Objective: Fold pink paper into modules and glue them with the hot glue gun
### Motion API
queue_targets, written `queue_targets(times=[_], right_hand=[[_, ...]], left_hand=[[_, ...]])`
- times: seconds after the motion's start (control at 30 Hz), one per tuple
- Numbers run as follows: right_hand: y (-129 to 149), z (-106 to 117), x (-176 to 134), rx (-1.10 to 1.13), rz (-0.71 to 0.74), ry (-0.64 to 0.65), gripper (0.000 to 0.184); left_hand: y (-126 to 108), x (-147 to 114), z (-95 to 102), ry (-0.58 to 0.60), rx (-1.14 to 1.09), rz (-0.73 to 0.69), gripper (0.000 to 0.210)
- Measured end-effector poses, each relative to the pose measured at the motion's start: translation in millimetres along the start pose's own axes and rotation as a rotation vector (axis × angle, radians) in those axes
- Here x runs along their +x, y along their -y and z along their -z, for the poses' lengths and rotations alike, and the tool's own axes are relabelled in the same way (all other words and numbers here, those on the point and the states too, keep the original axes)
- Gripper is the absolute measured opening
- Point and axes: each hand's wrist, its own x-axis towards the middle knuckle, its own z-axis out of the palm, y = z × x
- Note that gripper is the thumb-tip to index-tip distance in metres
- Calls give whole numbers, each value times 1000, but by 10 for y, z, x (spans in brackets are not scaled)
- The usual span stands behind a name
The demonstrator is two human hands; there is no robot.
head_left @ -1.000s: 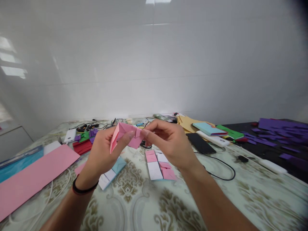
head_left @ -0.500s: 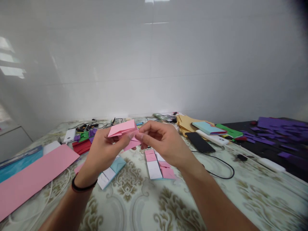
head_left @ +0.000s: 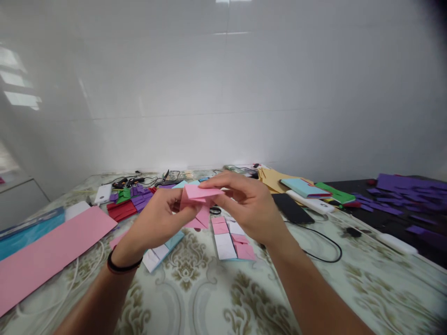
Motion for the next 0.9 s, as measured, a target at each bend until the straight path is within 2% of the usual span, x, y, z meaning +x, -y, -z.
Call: queue_targets(times=[0.13, 0.27, 0.4, 0.5, 0.63, 0.8, 0.9], right_hand=[[-61, 0, -14, 7, -49, -84, 16], [-72, -25, -16, 37, -46, -197, 29], [-75, -15, 5, 119, -5, -218, 15], [-73, 21, 16, 72, -9, -166, 7], [-47, 60, 16, -68, -26, -89, 19], [-38, 94, 33, -213, 13, 31, 29], [-56, 121, 46, -267, 33, 61, 23]], left_hand=[[30, -2, 40, -11, 3, 7, 29], [61, -2, 64, 26, 43, 40, 23], [34, 22, 34, -20, -155, 62, 16], [-5, 44, -2, -133, -333, 80, 20], [-18, 54, -13, -236, -354, 45, 26], [58, 24, 23, -145, -247, 20, 59], [97, 9, 46, -116, -125, -14, 42]])
